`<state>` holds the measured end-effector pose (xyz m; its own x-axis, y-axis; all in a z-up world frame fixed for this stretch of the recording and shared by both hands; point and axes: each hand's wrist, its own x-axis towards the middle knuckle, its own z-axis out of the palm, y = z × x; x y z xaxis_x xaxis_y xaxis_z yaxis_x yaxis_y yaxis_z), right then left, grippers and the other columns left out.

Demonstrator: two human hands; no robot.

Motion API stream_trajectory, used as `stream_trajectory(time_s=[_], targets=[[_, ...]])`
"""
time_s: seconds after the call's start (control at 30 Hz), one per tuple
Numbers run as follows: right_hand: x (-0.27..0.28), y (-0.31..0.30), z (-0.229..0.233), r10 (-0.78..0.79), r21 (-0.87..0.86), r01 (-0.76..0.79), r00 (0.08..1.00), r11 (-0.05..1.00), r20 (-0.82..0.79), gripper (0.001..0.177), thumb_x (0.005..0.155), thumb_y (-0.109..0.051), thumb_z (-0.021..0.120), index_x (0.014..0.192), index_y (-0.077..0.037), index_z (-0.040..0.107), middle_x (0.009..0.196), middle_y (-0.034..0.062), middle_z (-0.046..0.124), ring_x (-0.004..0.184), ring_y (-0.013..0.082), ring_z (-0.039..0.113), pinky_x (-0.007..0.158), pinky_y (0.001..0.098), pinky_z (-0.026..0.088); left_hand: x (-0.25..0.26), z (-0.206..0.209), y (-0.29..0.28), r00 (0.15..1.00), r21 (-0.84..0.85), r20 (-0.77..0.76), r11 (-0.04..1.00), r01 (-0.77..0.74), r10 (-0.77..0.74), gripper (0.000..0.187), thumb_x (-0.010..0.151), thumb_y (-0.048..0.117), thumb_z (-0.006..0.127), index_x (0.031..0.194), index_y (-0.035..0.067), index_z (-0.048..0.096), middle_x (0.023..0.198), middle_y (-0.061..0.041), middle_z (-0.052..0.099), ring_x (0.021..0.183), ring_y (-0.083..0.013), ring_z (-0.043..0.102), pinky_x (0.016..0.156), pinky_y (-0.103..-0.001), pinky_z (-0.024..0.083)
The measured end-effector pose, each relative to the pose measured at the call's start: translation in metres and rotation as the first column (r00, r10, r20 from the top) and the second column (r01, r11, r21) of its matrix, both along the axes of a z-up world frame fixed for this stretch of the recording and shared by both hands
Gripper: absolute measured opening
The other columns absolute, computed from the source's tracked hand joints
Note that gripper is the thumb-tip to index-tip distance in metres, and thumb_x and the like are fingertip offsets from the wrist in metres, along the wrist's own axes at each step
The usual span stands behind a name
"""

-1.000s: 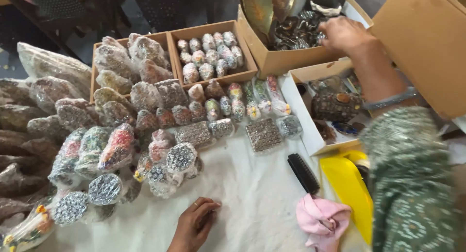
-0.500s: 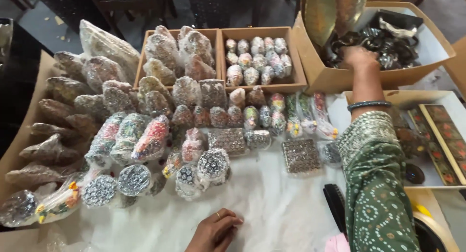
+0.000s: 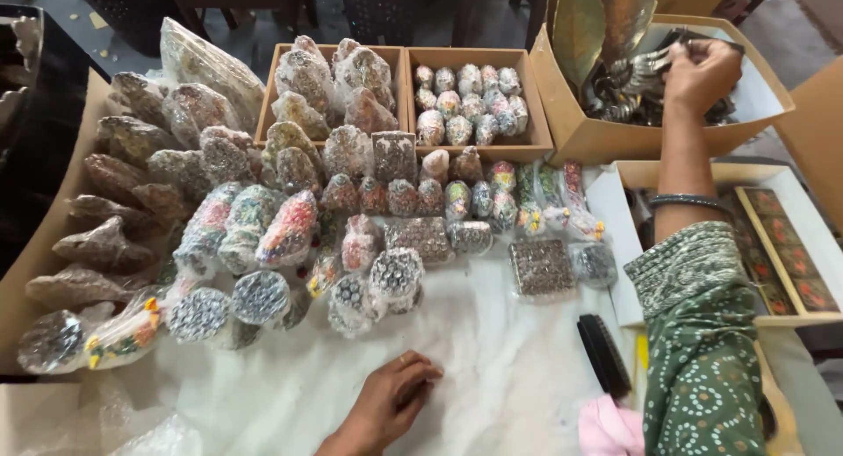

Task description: Clean and polish a brass lion figurine using a brush and a cloth.

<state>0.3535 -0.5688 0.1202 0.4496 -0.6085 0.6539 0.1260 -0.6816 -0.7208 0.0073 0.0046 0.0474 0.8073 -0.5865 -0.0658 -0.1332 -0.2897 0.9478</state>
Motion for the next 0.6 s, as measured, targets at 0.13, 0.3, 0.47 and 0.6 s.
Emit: stream_trajectory(time_s=[0.13,0.3,0.47,0.6], targets=[[-0.042,0.031,0.067,0.257,0.13,-0.261,0.965,0.956,0.046,0.01,0.096,-0.003,0.082,0.094,0.003,0.074,0.08,0.0061,0.077,0.059,0.0078,0.073,0.048,0.0227,0.058,-0.005,-0.023,0.001,0.958,-0.106,0.283,0.994,-0.005,0.035,0.02,0.087,-0.004,0.067,0.106,0.004,0.07,0.103,-0.011,0.068,0.088,-0.029,0.067,0.075,-0.036,0.055],[-0.157,0.143,0.128,0.638,0.245,-0.596,0.754,0.765,-0.158,0.011,0.103,-0.002,0.077,0.108,0.007,0.071,0.092,0.0108,0.076,0.067,0.0112,0.071,0.055,0.0224,0.056,-0.008,-0.036,0.001,0.957,-0.087,0.286,0.996,-0.016,0.04,0.023,0.087,-0.001,0.065,0.109,0.005,0.069,0.1,-0.012,0.065,0.081,-0.0268,0.065,0.07,-0.034,0.054],[-0.281,0.237,0.076,0.734,0.447,-0.622,0.668,0.643,-0.127,0.01,0.099,-0.002,0.074,0.107,0.002,0.07,0.09,0.008,0.073,0.067,0.0117,0.068,0.058,0.0257,0.057,-0.023,-0.027,0.0,0.955,-0.088,0.266,0.99,-0.113,0.133,0.064,0.087,0.025,0.082,0.141,0.01,0.051,0.113,-0.012,0.06,0.085,-0.0227,0.065,0.073,-0.034,0.056],[-0.356,0.279,-0.022,0.733,0.842,-0.481,0.66,0.247,0.162,0.008,0.096,-0.013,0.075,0.101,-0.009,0.069,0.087,0.001,0.071,0.07,0.0108,0.067,0.059,0.0232,0.055,-0.027,-0.015,-0.002,0.859,-0.285,0.485,0.958,-0.021,0.163,0.109,0.077,0.03,0.093,0.162,0.013,0.027,0.15,-0.019,0.045,0.132,-0.0342,0.056,0.104,-0.044,0.053]])
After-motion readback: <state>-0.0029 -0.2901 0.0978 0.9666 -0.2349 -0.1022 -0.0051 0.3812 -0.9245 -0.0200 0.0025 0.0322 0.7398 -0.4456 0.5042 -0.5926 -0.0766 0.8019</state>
